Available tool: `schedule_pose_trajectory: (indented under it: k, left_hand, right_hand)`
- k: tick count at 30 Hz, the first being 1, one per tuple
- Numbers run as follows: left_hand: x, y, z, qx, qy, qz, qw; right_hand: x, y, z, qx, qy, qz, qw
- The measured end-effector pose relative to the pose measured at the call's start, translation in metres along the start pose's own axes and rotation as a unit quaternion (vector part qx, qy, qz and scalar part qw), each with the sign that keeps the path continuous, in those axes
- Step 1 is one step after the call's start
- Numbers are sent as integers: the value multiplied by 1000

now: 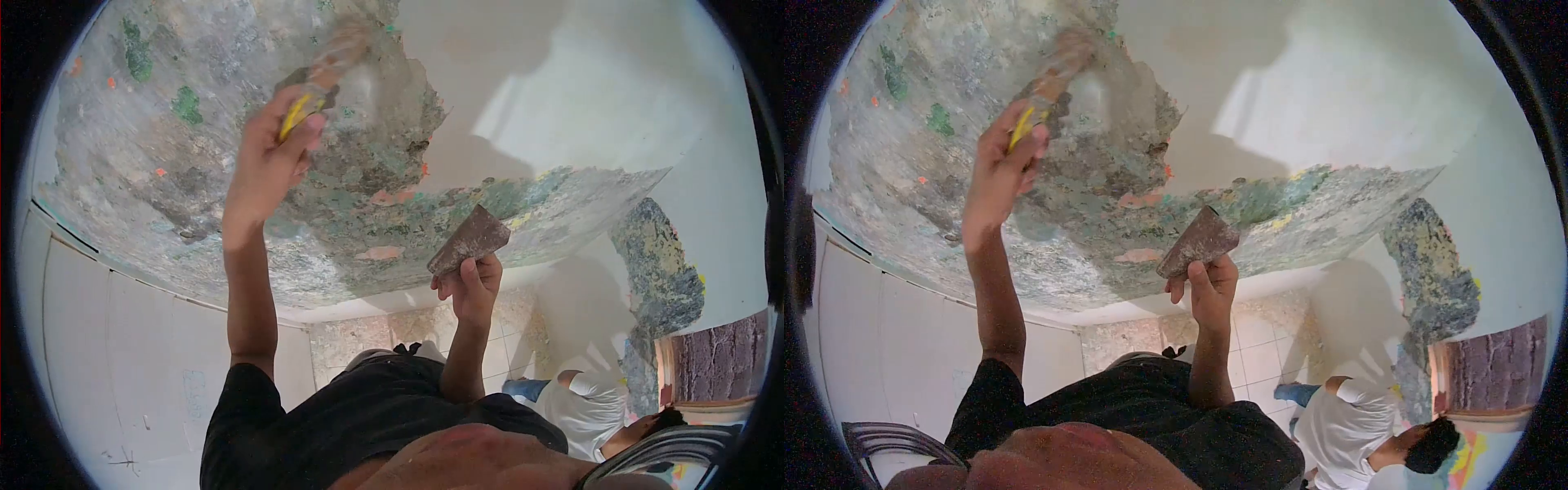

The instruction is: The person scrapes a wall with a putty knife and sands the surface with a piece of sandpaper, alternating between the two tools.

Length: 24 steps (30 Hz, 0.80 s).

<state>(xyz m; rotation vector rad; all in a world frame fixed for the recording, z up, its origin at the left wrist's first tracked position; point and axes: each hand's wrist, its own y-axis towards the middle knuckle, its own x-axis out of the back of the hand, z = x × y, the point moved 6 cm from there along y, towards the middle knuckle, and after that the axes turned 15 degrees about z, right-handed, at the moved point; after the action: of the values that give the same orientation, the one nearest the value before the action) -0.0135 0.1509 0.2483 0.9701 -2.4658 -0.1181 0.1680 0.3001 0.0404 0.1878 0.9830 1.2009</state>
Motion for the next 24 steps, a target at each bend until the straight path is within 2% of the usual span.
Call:
schedule_pose_trajectory:
  k: [3,9,12,15,17,20,24]
  left_hand:
    - [-8,12,-1,-26,8,12,1000]
    - [-12,7,-9,-10,-39,26,999]
    - [-21,10,-22,-24,6,-3,1000]
    - [-8,-2,-10,35,11,-4,999]
    - [-13,5,-16,23,29,0,999]
    - [-9,-1,-10,22,21,-2,1000]
    - [-13,10,-6,13,-4,24,1000]
  right_hand:
    - [7,0,1,-29,-6,-12,999]
    - [2,6,-4,-38,14,27,999]
    - [-4,9,-23,-71,8,13,997]
    - [-4,6,-19,-84,11,31,996]
    - [-3,8,-25,-80,30,61,994]
    - [-8,16,-24,-108,14,23,994]
    - [-9,15,-23,-106,22,37,993]
